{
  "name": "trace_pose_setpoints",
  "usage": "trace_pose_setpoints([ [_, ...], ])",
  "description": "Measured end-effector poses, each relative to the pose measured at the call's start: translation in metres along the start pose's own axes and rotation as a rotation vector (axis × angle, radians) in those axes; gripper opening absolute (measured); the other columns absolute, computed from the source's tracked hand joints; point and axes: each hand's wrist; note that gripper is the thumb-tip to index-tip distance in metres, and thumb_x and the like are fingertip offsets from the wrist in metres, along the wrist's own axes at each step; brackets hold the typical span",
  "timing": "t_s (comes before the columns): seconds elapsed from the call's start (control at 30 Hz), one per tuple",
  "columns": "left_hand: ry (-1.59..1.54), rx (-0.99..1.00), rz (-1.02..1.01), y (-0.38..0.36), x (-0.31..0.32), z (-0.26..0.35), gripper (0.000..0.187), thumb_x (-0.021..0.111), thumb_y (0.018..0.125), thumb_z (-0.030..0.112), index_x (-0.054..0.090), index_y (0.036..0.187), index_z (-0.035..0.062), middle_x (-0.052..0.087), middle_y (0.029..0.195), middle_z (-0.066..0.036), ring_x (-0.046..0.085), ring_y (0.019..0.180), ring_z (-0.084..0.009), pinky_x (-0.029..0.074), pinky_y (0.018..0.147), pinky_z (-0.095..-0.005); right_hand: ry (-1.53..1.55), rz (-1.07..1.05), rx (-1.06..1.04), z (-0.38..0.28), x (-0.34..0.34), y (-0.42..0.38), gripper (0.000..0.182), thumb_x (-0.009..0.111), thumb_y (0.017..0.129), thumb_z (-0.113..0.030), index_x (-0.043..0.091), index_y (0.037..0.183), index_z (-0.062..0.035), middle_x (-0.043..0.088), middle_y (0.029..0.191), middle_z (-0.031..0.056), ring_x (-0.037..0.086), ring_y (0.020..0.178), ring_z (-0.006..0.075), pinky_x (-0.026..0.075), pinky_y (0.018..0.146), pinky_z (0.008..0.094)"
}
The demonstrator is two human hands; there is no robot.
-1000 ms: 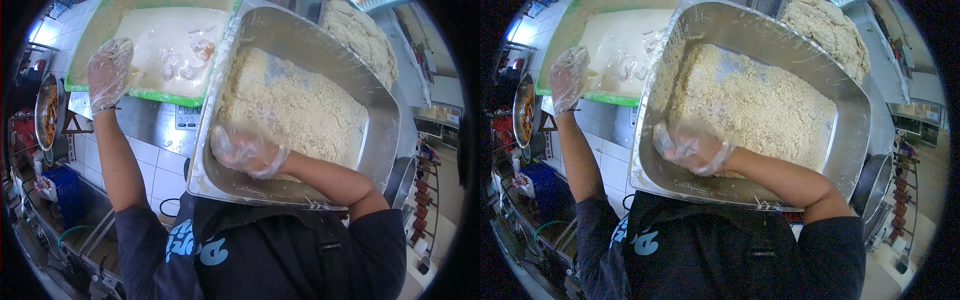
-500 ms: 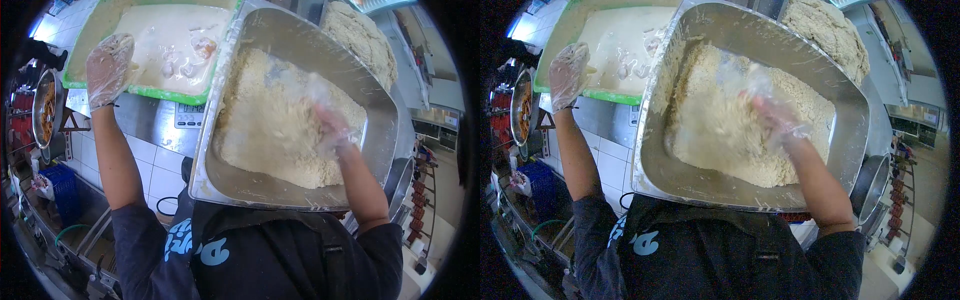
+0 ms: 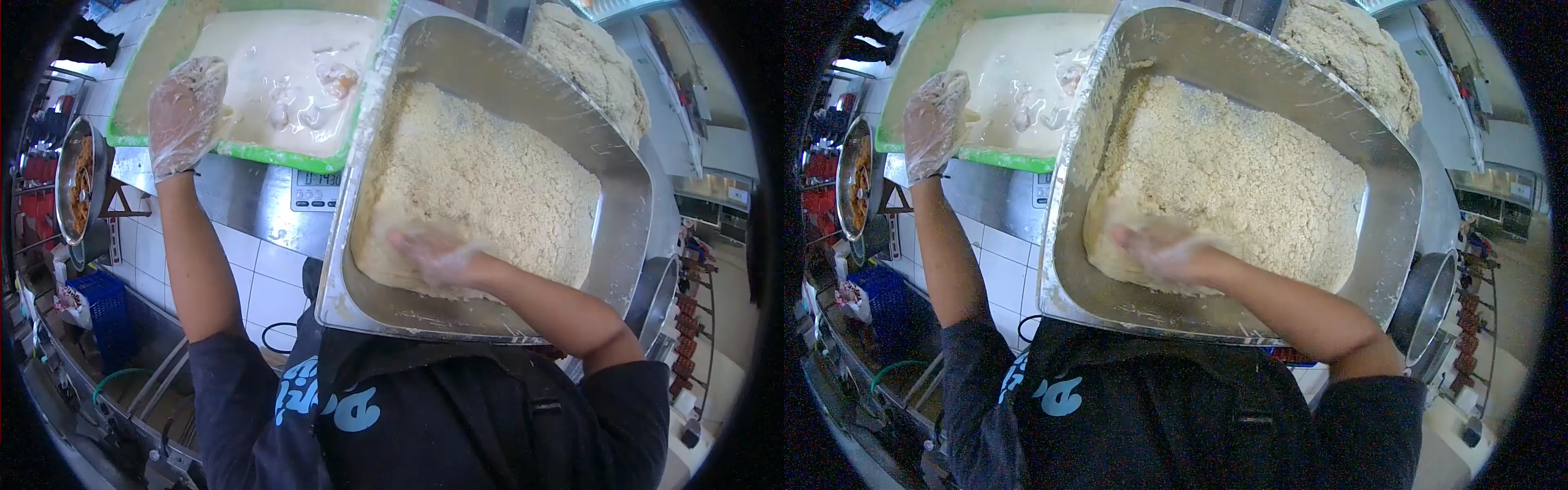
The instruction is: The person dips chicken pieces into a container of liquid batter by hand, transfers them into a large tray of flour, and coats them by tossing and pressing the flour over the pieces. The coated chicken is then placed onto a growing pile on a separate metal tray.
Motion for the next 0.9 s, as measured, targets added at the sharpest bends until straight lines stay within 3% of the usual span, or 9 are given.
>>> trace_pose_setpoints([
  [0.1, -0.008, 0.031, 0.012, -0.002, 0.001, -0.002, 0.027, 0.052, 0.074, 0.026, 0.059, 0.089, 0.0039, 0.059, 0.090, -0.011, 0.055, 0.084, -0.0258, 0.041, 0.076, -0.0313, 0.387, -0.011, 0.050, -0.048, -0.021, 0.007, 0.062, 0.021, 0.083, -0.052, 0.028, 0.125, -0.0079, 0.035, 0.122, 0.0155, 0.040, 0.108, 0.0229, 0.029, 0.091, 0.0299],
  [0.17, -0.034, 0.057, 0.024, -0.002, 0.002, -0.005, 0.027, 0.052, 0.074, 0.025, 0.059, 0.089, 0.0039, 0.058, 0.090, -0.011, 0.054, 0.085, -0.0259, 0.041, 0.077, -0.0318, 0.740, 0.036, 0.155, -0.011, -0.014, 0.050, 0.075, 0.023, 0.076, -0.061, 0.020, 0.127, -0.0052, 0.024, 0.127, 0.0186, 0.024, 0.117, 0.0296, 0.019, 0.096, 0.0390],
  [0.27, 0.119, 0.149, 0.029, -0.001, 0.005, -0.014, 0.026, 0.054, 0.072, 0.023, 0.058, 0.091, 0.0056, 0.058, 0.092, -0.010, 0.054, 0.086, -0.0249, 0.041, 0.078, -0.0325, 0.900, 0.304, 0.222, -0.021, -0.040, 0.018, 0.068, 0.027, 0.078, -0.059, 0.030, 0.123, -0.0081, 0.043, 0.116, 0.0102, 0.044, 0.104, 0.0230, 0.036, 0.087, 0.0369],
  [0.33, 0.226, 0.238, 0.025, -0.002, 0.006, -0.021, 0.027, 0.054, 0.070, 0.022, 0.058, 0.092, 0.0072, 0.057, 0.094, -0.009, 0.053, 0.087, -0.0243, 0.041, 0.078, -0.0325, 1.292, 0.305, 0.288, -0.045, -0.076, -0.021, 0.058, 0.034, 0.081, -0.050, 0.034, 0.121, -0.0086, 0.047, 0.112, 0.0103, 0.046, 0.102, 0.0219, 0.040, 0.083, 0.0374],
  [0.4, 0.280, 0.284, 0.023, -0.002, 0.007, -0.023, 0.028, 0.055, 0.069, 0.022, 0.058, 0.093, 0.0088, 0.057, 0.095, -0.008, 0.053, 0.088, -0.0237, 0.042, 0.078, -0.0324, 0.727, 0.294, -0.036, 0.015, -0.103, -0.030, 0.075, 0.032, 0.074, -0.062, 0.024, 0.126, -0.0084, 0.033, 0.124, 0.0182, 0.039, 0.110, 0.0302, 0.030, 0.092, 0.0427],
  [0.53, 0.308, 0.278, 0.000, -0.002, 0.005, -0.018, 0.028, 0.055, 0.067, 0.020, 0.057, 0.093, 0.0101, 0.056, 0.095, -0.007, 0.053, 0.088, -0.0235, 0.042, 0.078, -0.0323, -0.401, 0.433, 0.015, 0.020, -0.149, -0.016, 0.066, 0.040, 0.076, -0.049, 0.025, 0.125, -0.0063, 0.038, 0.119, 0.0166, 0.047, 0.099, 0.0219, 0.039, 0.086, 0.0356],
  [0.63, 0.307, 0.298, -0.025, 0.000, 0.002, -0.017, 0.028, 0.056, 0.067, 0.019, 0.057, 0.093, 0.0095, 0.056, 0.095, -0.008, 0.053, 0.088, -0.0237, 0.042, 0.078, -0.0325, -0.903, 0.504, -0.116, 0.012, -0.129, 0.028, 0.059, 0.040, 0.079, -0.037, 0.023, 0.124, -0.0041, 0.036, 0.120, 0.0160, 0.043, 0.102, 0.0197, 0.038, 0.087, 0.0333],
  [0.8, 0.194, 0.224, 0.005, -0.002, 0.003, -0.017, 0.028, 0.056, 0.068, 0.019, 0.057, 0.094, 0.0078, 0.056, 0.095, -0.008, 0.053, 0.087, -0.0242, 0.042, 0.077, -0.0316, -0.946, 0.566, -0.177, 0.009, -0.039, 0.056, 0.060, 0.040, 0.081, -0.032, 0.015, 0.128, -0.0042, 0.017, 0.132, 0.0149, 0.012, 0.124, 0.0219, 0.012, 0.101, 0.0341],
  [0.9, 0.108, 0.072, 0.004, -0.003, 0.004, -0.014, 0.028, 0.055, 0.070, 0.021, 0.057, 0.094, 0.0076, 0.056, 0.095, -0.009, 0.053, 0.088, -0.0239, 0.042, 0.077, -0.0313, -0.807, 0.761, -0.314, 0.028, -0.015, 0.012, 0.057, 0.043, 0.080, -0.029, 0.022, 0.125, -0.0025, 0.019, 0.129, 0.0152, 0.014, 0.122, 0.0253, 0.008, 0.100, 0.0362],
])
Point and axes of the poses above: each hand's wrist, its own y-axis towards the middle knuckle, its own x-axis out of the palm, z = x × y
